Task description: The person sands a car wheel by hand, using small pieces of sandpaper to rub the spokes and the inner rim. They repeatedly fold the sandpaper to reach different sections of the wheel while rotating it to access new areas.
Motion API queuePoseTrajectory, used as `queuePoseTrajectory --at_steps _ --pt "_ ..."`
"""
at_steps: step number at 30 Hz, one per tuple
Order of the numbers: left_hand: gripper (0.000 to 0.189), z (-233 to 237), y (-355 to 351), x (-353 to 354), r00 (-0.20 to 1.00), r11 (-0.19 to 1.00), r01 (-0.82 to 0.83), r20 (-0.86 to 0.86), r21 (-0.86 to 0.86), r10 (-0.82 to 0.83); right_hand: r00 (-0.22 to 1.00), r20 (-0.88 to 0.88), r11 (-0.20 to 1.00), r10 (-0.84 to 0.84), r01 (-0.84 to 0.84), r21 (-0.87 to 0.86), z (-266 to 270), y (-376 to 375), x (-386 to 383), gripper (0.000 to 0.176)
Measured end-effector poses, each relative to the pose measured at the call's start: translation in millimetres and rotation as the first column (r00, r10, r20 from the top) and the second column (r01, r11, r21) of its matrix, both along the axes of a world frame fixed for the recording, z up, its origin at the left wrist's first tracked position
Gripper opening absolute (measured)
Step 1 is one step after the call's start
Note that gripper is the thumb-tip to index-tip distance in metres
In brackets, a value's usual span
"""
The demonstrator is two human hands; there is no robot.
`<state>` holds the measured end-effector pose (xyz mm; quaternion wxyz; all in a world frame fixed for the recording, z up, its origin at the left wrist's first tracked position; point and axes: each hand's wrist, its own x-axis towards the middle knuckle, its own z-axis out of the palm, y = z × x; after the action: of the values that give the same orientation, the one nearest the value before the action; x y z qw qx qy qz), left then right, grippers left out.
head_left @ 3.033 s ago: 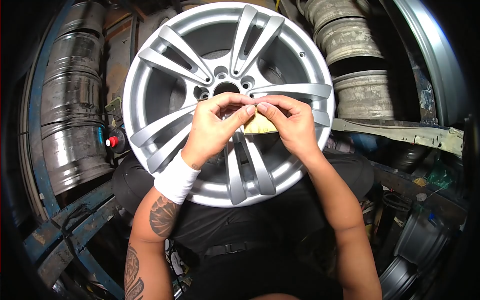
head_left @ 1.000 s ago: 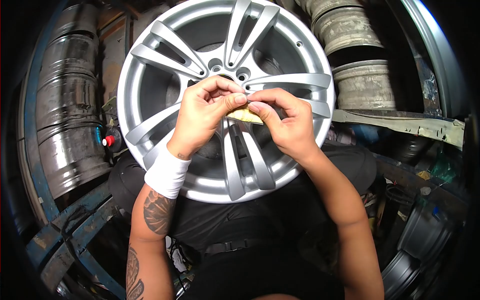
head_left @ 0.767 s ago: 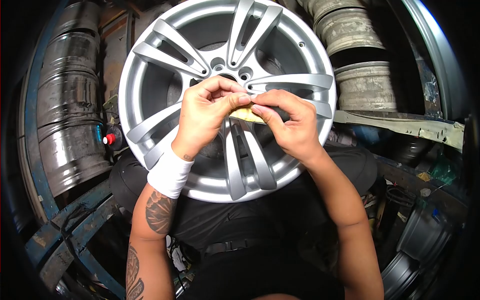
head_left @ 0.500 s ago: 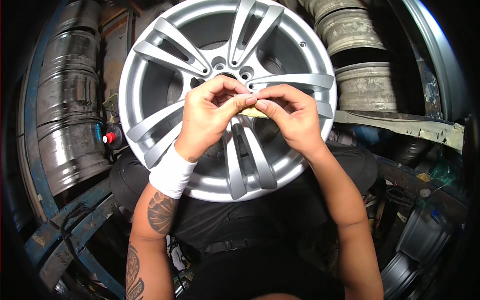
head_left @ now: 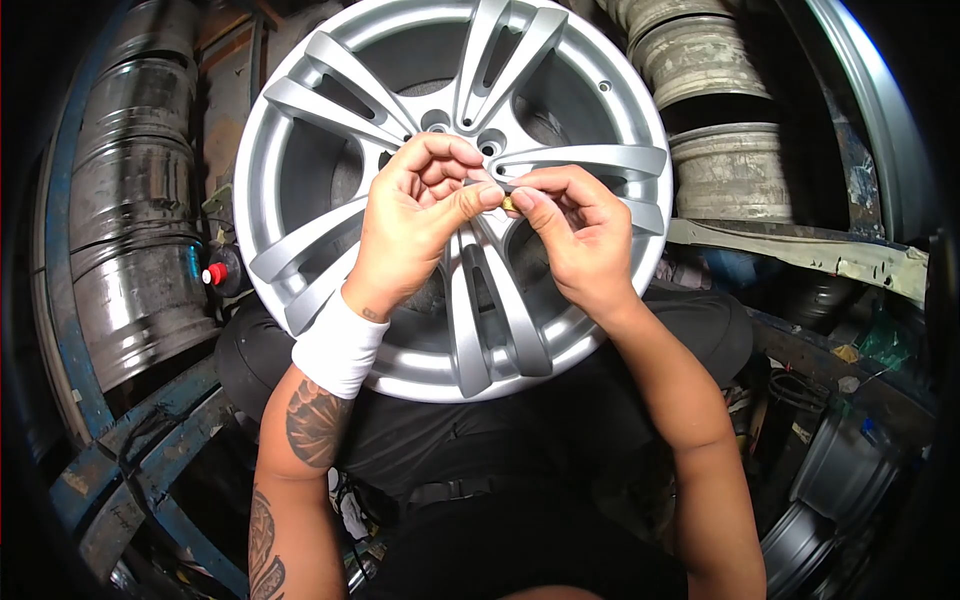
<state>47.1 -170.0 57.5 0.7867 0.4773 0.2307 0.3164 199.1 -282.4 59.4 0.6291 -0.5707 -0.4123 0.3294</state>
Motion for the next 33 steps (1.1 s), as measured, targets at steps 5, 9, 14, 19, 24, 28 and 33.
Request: queuePoseTrajectory --at_steps 5,9,14,19,24,28,33 --pt "0.038 -2.7 -9.3 3.8 0.994 0.995 -0.103 0.04 0.004 0.103 0.992 0.125 1.0 -0.029 0.028 0.011 -3.9 -1.2 -3.5 0.013" --pt "0.042 -5.6 -8.3 0.1 0.998 0.995 -0.055 0.02 -0.081 0.057 0.979 0.2 0.999 -0.038 0.034 0.023 -0.5 -2.0 -3.8 0.014" --pt "0.047 0.6 -5.4 -1.3 0.998 0.985 0.027 0.06 -0.169 -0.017 0.938 0.343 0.997 -0.059 0.042 0.058 4.8 -4.1 0.7 0.014" --pt "0.049 3.5 -4.6 -2.8 0.999 0.994 0.009 0.043 -0.109 -0.005 0.91 0.415 0.998 -0.02 -0.004 0.058 17.7 -3.9 5.3 0.014" --pt "0.052 4.8 -4.9 -1.3 1.0 0.995 0.015 -0.028 0.103 -0.012 0.984 0.161 0.986 0.078 -0.051 -0.161 15.2 -7.3 10.9 0.015" --pt "0.053 5.0 -11.2 0.5 1.0 0.997 -0.005 0.006 0.082 0.004 0.989 0.141 0.986 0.052 -0.028 -0.166 16.1 -3.7 11.1 0.019" --pt "0.046 7.9 -17.0 0.0 0.999 0.999 -0.037 0.025 0.012 0.037 0.983 0.184 0.989 0.016 0.012 -0.149 15.2 -3.9 15.1 0.02"
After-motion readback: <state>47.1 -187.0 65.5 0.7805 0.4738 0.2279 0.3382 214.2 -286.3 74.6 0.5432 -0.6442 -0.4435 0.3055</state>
